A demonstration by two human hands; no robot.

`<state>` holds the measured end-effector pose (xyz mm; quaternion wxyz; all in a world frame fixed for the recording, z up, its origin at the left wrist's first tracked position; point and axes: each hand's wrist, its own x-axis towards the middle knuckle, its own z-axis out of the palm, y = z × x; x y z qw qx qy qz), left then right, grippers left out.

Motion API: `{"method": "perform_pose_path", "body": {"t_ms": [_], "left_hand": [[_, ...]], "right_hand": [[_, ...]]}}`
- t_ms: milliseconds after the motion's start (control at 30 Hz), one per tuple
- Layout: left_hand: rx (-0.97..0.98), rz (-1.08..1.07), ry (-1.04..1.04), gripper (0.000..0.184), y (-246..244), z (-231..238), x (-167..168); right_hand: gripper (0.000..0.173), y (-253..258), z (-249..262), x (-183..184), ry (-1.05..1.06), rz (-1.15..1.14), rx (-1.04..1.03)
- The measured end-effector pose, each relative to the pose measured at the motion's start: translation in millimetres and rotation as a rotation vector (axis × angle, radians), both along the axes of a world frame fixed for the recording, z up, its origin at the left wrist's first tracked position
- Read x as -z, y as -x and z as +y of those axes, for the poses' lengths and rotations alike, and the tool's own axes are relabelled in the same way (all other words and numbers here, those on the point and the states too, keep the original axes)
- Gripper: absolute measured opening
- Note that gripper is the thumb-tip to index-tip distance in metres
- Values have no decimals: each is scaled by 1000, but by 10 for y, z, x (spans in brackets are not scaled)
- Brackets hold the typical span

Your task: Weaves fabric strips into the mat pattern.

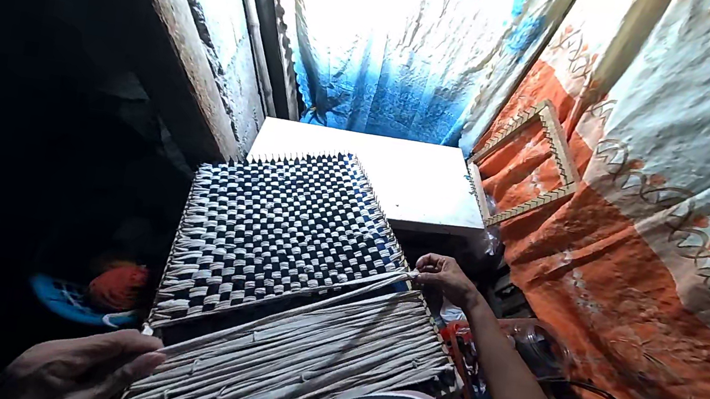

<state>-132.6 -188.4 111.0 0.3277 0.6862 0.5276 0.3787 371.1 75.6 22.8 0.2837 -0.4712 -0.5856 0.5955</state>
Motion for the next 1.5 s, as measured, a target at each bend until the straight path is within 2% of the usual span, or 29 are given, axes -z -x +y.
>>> {"method": "perform_pose_path", "body": {"t_ms": [133, 267, 333, 433, 600, 767, 833, 933, 1000, 1100, 1167, 1333, 1433, 1500], "left_hand": [[-170, 100, 103, 24, 187, -55, 332], [-256, 114, 135, 25, 195, -67, 610], [-257, 200, 118, 29, 183, -40, 676], [-267, 302, 73, 32, 172, 39, 660], [-290, 291, 135, 29, 307, 58, 394], [-376, 327, 235, 28, 567, -41, 619], [-417, 291, 186, 29, 635, -96, 759], [-472, 271, 44, 32, 548, -126, 771], [-480, 252, -24, 26, 458, -158, 554], [-442, 290, -137, 22, 436, -101, 307], [-441, 324, -171, 20, 492, 4, 270], [-378, 286, -187, 11, 645, 266, 174], [-368, 207, -62, 10, 654, 236, 189], [-407, 135, 70, 12, 669, 226, 432]], "right_hand": [[23, 59, 22, -83, 118, -50, 52], [23, 58, 45, -124, 111, -98, -8], [24, 51, 47, -126, 103, -104, -20], [25, 57, 51, -125, 85, -102, -14], [20, -21, -1, -96, 125, 1, -20], [12, -20, -101, 20, 265, 86, 277], [11, 32, -157, -32, 158, -7, 350], [16, 143, -238, -183, -228, -329, 304], [22, 274, -262, -269, -497, -515, 110], [26, 517, -238, -260, -778, -526, -319], [19, 690, -248, -215, -815, -523, -457], [9, 824, -233, -136, -774, -556, -424], [7, 796, -224, -123, -757, -586, -446], [7, 781, -220, -106, -762, -588, -444]]}}
